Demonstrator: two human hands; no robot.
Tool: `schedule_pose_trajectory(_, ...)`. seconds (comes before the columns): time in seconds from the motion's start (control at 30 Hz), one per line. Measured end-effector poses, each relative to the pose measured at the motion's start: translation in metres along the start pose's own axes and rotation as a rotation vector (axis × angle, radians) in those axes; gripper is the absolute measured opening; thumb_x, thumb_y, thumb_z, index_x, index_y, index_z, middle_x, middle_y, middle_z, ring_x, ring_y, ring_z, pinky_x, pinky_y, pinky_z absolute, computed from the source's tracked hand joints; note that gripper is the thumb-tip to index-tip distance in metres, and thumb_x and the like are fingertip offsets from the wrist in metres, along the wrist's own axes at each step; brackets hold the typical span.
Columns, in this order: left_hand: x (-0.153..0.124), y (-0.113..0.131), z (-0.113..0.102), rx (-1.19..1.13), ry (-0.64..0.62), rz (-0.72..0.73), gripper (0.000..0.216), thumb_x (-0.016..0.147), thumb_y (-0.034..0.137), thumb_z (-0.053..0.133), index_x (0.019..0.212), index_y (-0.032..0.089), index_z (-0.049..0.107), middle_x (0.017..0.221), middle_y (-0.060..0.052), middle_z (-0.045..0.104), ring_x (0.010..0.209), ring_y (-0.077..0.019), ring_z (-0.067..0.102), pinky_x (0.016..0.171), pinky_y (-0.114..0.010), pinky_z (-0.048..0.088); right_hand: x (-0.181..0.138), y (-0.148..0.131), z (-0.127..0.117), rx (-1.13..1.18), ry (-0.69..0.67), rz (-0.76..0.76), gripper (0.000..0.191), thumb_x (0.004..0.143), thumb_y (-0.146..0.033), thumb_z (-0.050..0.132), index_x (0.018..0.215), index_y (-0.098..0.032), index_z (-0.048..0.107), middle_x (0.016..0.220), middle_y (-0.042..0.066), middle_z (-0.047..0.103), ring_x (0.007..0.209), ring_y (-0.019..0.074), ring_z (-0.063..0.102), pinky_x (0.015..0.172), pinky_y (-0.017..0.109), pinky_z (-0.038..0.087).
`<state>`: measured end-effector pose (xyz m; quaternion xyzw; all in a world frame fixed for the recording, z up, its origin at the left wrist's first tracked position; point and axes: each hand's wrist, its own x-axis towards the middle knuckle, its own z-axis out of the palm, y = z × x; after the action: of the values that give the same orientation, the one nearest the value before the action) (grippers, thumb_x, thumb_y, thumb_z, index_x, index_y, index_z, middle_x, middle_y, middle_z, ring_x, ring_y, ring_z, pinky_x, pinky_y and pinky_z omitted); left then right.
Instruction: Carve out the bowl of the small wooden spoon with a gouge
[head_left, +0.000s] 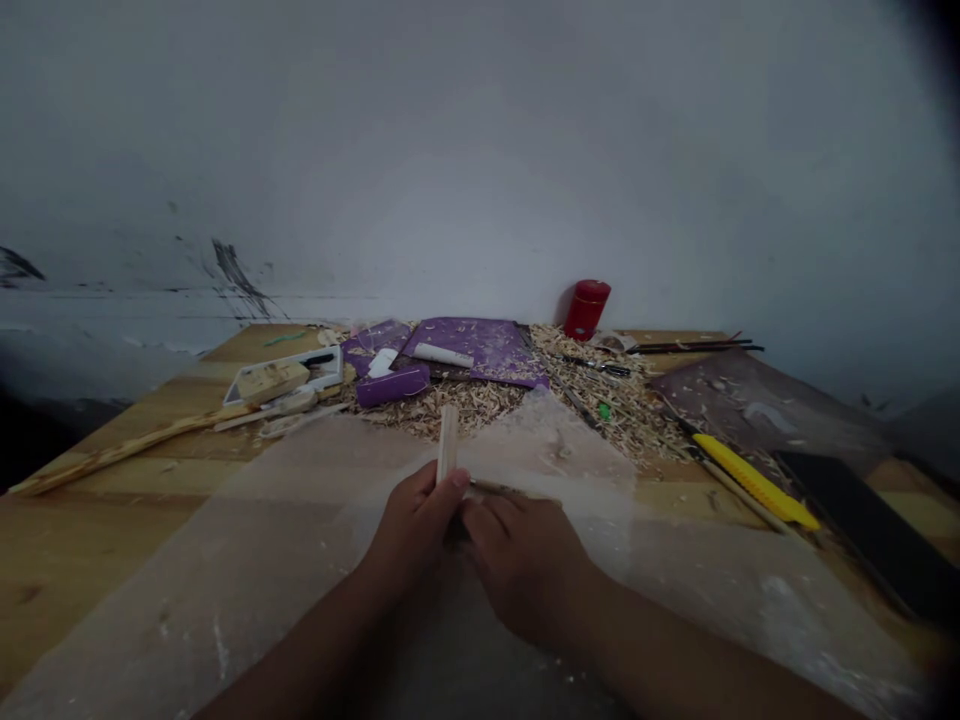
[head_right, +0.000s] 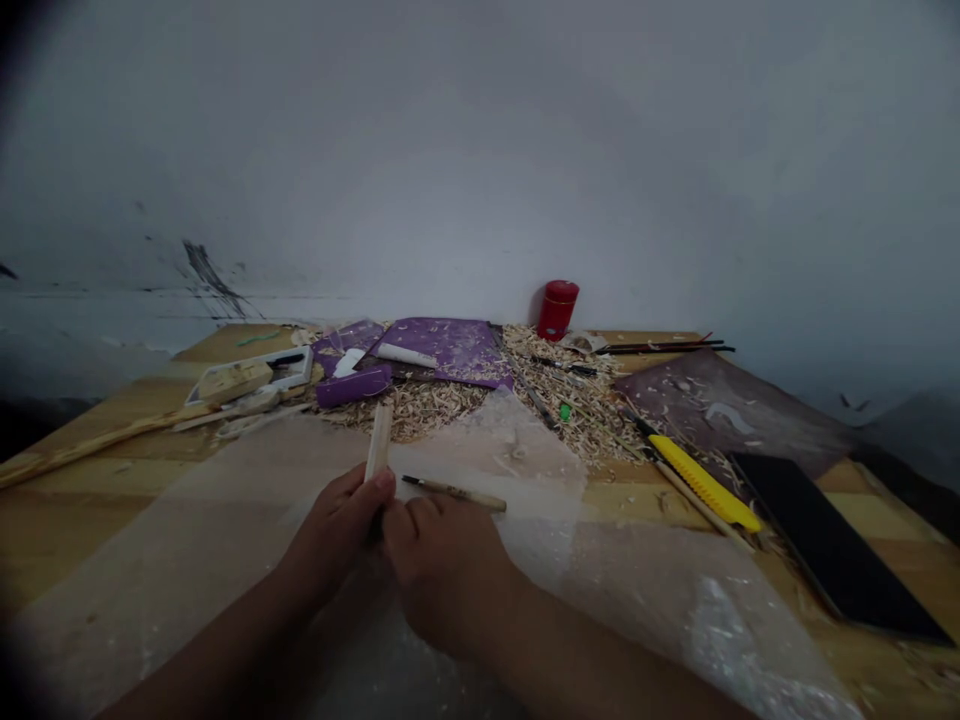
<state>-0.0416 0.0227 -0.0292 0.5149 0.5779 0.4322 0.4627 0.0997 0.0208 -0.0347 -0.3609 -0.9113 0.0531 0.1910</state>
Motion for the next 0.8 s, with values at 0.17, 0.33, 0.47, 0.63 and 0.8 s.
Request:
schedule_pose_trajectory(0.17,0.0,0.0,-0.001,0.002,0.083,-0.022,0.028,0.075,0.04,0.047,0.059,0.017,0.048,0.046,0.004,0.044,0.044,-0.01,0.041,0.042,-0.02,0.032,0.0,0.0,-0.004,0.027,-0.039,0.046,0.016,0.085,-0.025,0.045,0.091,-0.014,0.055,0.082,0.007,0.063,0.076,0.0208,0.056,0.066,0.03,0.038)
schedule_pose_trajectory(0.33,0.007,0.001,-0.008,-0.175,0.093,-0.056,0.03,0.076,0.045,0.044,0.064,0.018,0.048,0.045,0.002,0.051,0.04,-0.0108,0.045,0.041,-0.021,0.035,0.0,0.003,-0.015,0.1,-0.088,0.05,0.013,0.085,-0.032,0.046,0.088,-0.022,0.055,0.077,-0.004,0.063,0.071,0.0111,0.057,0.062,0.019,0.039)
schedule_pose_trajectory(0.47,0.011,-0.001,-0.013,-0.4,0.001,-0.054,0.033,0.078,0.051,0.039,0.08,0.019,0.045,0.054,-0.001,0.061,0.041,-0.0149,0.054,0.04,-0.024,0.04,0.002,0.034,-0.02,-0.042,-0.035,0.258,0.02,0.087,-0.032,0.042,0.099,-0.022,0.053,0.088,0.001,0.062,0.079,0.0138,0.057,0.067,0.022,0.038)
schedule_pose_trajectory(0.63,0.01,0.0,-0.012,-0.427,-0.074,-0.153,0.035,0.077,0.053,0.04,0.088,0.02,0.041,0.063,-0.004,0.064,0.044,-0.0173,0.059,0.036,-0.022,0.038,0.004,0.074,-0.013,-0.214,-0.045,0.405,0.016,0.08,-0.026,0.05,0.088,-0.018,0.061,0.082,0.008,0.058,0.077,0.022,0.054,0.064,0.029,0.037)
schedule_pose_trajectory(0.8,0.013,-0.002,-0.01,-0.466,-0.102,-0.173,0.032,0.076,0.049,0.045,0.092,0.021,0.04,0.065,-0.002,0.063,0.043,-0.0153,0.059,0.038,-0.022,0.04,0.006,0.069,-0.011,-0.279,-0.007,0.408,0.032,0.081,-0.024,0.049,0.112,-0.021,0.053,0.103,0.009,0.053,0.097,0.0222,0.046,0.079,0.03,0.035)
